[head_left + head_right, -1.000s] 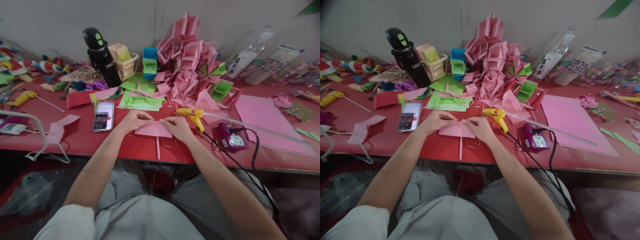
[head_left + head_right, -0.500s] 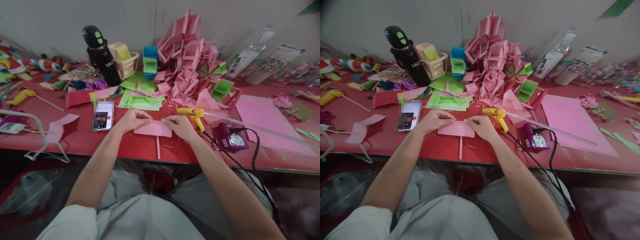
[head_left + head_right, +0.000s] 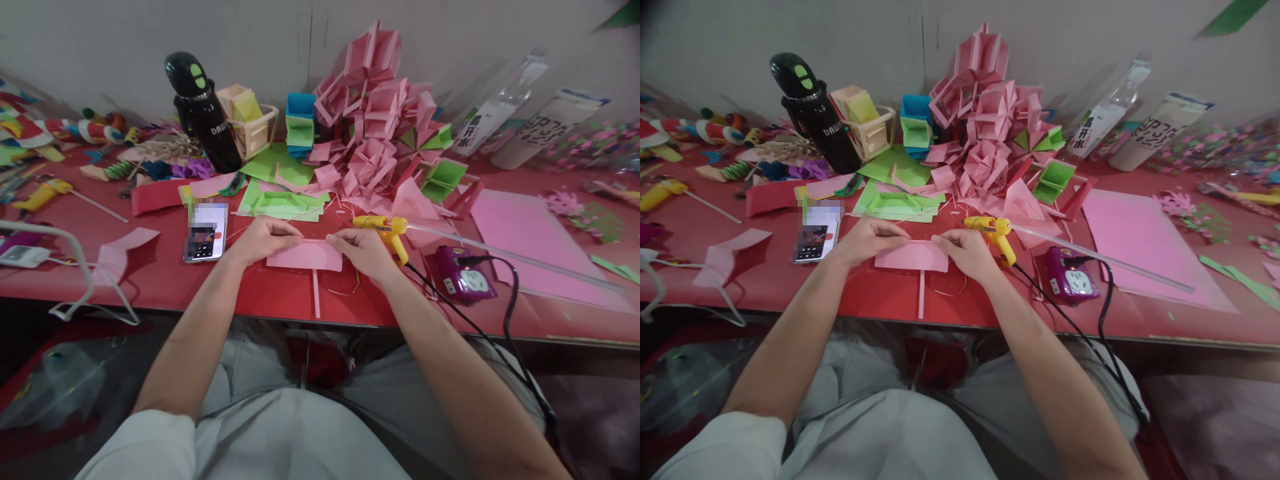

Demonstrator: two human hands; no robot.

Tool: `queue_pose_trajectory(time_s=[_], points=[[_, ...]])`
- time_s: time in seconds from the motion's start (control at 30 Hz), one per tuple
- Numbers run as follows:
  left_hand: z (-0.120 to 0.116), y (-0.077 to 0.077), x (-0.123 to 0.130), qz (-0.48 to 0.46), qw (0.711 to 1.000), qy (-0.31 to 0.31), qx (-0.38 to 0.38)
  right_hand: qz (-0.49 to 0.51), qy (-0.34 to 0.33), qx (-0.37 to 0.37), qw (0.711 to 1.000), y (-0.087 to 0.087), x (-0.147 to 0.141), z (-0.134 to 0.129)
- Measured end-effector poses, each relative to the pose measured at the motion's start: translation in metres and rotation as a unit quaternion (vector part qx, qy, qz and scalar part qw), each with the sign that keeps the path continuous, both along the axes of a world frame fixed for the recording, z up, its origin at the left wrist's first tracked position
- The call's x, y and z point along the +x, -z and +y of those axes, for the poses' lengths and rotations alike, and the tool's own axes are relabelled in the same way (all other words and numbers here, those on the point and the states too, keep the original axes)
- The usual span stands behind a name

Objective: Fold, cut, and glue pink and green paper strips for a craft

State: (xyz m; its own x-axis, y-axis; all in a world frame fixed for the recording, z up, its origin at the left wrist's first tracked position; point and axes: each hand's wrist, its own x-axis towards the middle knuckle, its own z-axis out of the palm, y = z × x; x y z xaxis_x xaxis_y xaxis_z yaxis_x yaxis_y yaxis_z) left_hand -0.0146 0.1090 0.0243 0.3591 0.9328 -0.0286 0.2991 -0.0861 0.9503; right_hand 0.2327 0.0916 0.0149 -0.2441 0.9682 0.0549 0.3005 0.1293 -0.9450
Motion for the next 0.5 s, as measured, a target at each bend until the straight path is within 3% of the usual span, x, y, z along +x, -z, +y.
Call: queue_pose_trajectory(time_s=[0.5], points=[[0.004,0.007,-0.017,-0.064,0.994,-0.072,-0.052,0.040,0.039,0.009,0.998,0.010,0.004,0.003]])
